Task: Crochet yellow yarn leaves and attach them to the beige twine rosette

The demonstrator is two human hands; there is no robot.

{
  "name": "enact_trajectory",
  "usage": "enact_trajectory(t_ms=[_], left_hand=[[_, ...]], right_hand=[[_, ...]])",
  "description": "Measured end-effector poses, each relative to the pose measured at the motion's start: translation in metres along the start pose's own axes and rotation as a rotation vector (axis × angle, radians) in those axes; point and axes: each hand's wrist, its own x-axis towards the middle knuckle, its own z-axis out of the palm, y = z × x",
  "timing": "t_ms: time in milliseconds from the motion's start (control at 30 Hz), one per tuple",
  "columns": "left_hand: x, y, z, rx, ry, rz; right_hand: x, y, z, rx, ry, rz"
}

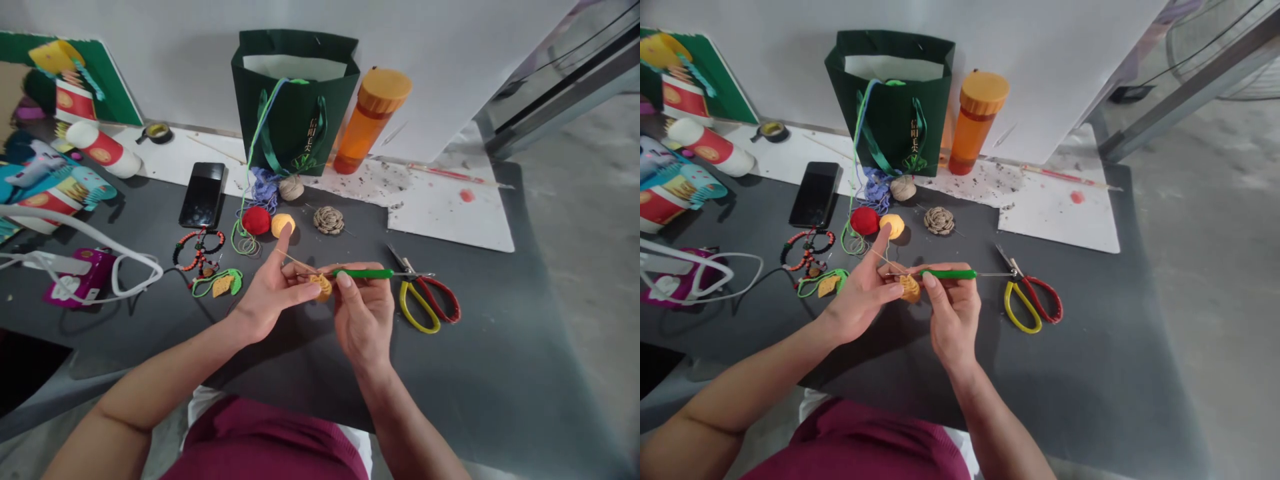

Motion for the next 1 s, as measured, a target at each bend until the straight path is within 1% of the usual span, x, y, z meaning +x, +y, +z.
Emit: enact_trajectory(t_ms=[100,167,300,400,500,633,733,867,1000], left_hand=[[-0.0006,-0.0008,0.0004,0.01,0.004,0.061],[-0.0009,-0.0013,0.0003,0.019,0.001,0.074],[-0.0003,-0.0024,-0.0009,0.022,-0.001,0.062],[-0.0003,-0.0033,-0.0017,0.016,0.013,0.069],[-0.0011,-0.0034,-0.0019,0.017,0.015,0.057],[-0.0006,-0.0031,-0.0017,0.027,0.011,0.031],[0.0009,-0.0041,-0.0022,0.024,0.019,0.047],[0.0013,-0.0051,-0.0036,0.03,0.025,0.048],[0.0006,-0.0033,-0.0034,0.033,-0.001,0.036]], right_hand=[[0.0,0.0002,-0.0015,-0.009,0.001,-0.006],[-0.0005,0.0005,-0.0032,-0.032,-0.012,-0.014],[-0.003,-0.0002,-0.0069,-0.147,-0.063,-0.045],[-0.0048,-0.0016,-0.0083,-0.212,-0.091,-0.094],[-0.0044,-0.0026,-0.0089,-0.245,-0.08,-0.138],[-0.0018,-0.0035,-0.0099,-0.26,-0.071,-0.143],[-0.0014,-0.0049,-0.01,-0.279,-0.077,-0.159],[-0.0025,-0.0074,-0.0089,-0.336,-0.093,-0.22],[-0.0019,-0.0084,-0.0084,-0.345,-0.089,-0.22]])
